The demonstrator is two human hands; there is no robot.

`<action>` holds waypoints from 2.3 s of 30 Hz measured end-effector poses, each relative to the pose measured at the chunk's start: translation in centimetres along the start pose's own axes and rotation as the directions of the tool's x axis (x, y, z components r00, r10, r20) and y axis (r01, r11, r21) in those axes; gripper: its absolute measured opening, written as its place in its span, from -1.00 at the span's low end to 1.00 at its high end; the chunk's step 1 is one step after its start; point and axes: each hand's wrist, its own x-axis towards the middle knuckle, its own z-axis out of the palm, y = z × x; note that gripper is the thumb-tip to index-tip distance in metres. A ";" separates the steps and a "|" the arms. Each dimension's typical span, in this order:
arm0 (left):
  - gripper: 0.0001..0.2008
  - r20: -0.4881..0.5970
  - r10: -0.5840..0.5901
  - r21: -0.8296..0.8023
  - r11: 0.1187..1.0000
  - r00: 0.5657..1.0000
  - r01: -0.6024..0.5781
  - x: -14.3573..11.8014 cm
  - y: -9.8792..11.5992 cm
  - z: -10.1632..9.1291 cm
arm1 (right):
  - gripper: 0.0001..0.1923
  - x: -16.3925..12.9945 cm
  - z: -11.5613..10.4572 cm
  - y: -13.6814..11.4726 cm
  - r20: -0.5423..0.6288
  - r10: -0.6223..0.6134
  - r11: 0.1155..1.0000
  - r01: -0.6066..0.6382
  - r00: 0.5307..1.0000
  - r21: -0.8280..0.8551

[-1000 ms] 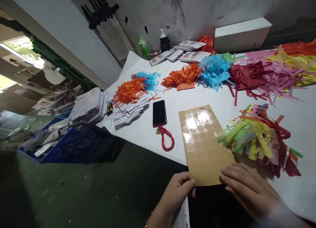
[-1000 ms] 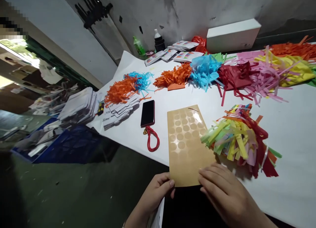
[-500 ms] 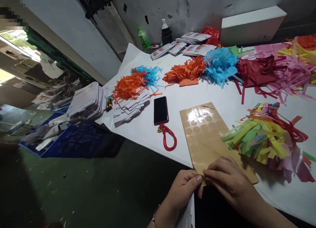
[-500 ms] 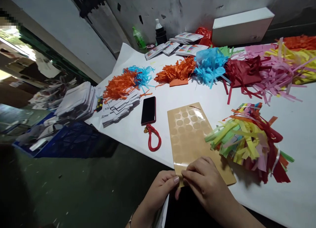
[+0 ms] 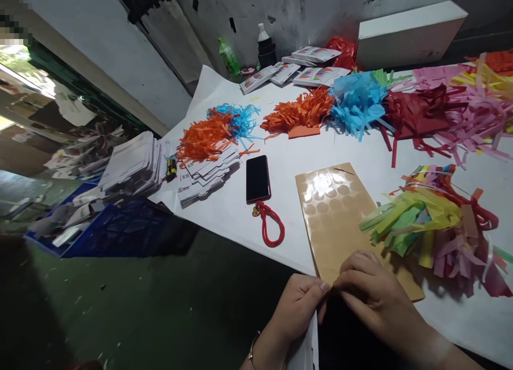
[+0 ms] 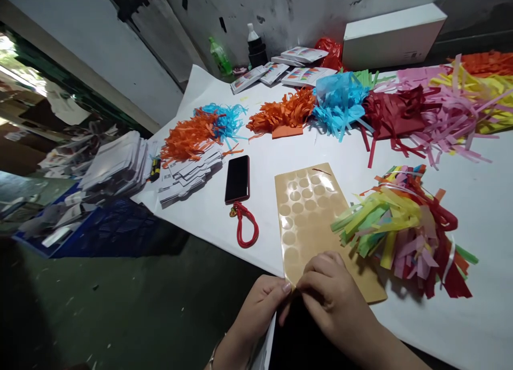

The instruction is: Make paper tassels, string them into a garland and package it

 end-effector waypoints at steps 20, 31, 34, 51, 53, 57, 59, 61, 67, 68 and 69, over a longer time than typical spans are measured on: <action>-0.36 -0.148 -0.071 -0.035 0.997 0.986 0.067 0.2 0.2 0.5 | -0.84 -2.6 -1.2 -0.7 -0.071 -0.191 0.981 0.194 0.979 0.033; -0.34 -0.165 -0.029 -0.041 0.999 0.986 0.022 0.1 1.0 1.2 | -0.82 -0.8 0.4 0.3 -0.104 -0.194 0.942 0.156 0.975 -0.296; -0.34 -0.166 -0.035 -0.051 0.998 0.985 0.027 0.1 1.1 1.2 | -0.81 -0.3 0.1 0.3 -0.072 -0.312 0.911 0.276 0.948 -0.306; -0.39 -0.337 -0.054 -0.026 0.999 0.940 0.048 -0.6 1.2 -0.3 | -0.79 -3.2 -2.5 -1.6 -0.202 -0.070 0.987 0.097 0.977 0.129; -0.40 -0.480 -0.019 0.059 0.997 0.877 0.054 -1.5 1.8 -0.8 | -0.64 -4.1 -2.3 -2.3 -0.192 0.027 0.981 0.010 0.981 0.192; -0.40 -0.679 0.189 0.272 0.962 0.709 0.003 -4.1 4.3 -1.1 | -0.14 -4.9 0.5 -3.3 -0.079 -0.047 0.992 0.056 0.996 0.110; -0.40 -0.641 0.283 0.324 0.942 0.714 -0.083 -5.5 6.1 -1.1 | -0.27 -4.5 1.3 -3.6 -0.084 -0.052 0.992 0.061 0.995 0.107; -0.42 -0.504 0.347 0.341 0.921 0.791 -0.187 -6.8 8.0 -1.0 | -0.34 -3.6 0.7 -3.7 -0.101 -0.005 0.984 0.023 0.995 0.177; -0.72 -0.413 0.323 0.209 0.944 0.851 -0.257 -7.0 11.2 -0.1 | -0.36 -0.4 -7.4 -4.6 -0.322 -0.119 0.982 0.159 0.939 0.101; -0.72 -0.482 0.316 0.137 0.948 0.817 -0.286 -6.5 11.1 0.4 | -0.47 -0.1 -8.6 -5.0 -0.426 -0.153 0.986 0.168 0.892 -0.003; -0.70 -0.531 0.295 0.065 0.949 0.794 -0.310 -5.9 10.9 0.9 | -0.61 0.0 -9.6 -5.5 -0.487 -0.197 0.980 0.173 0.851 -0.095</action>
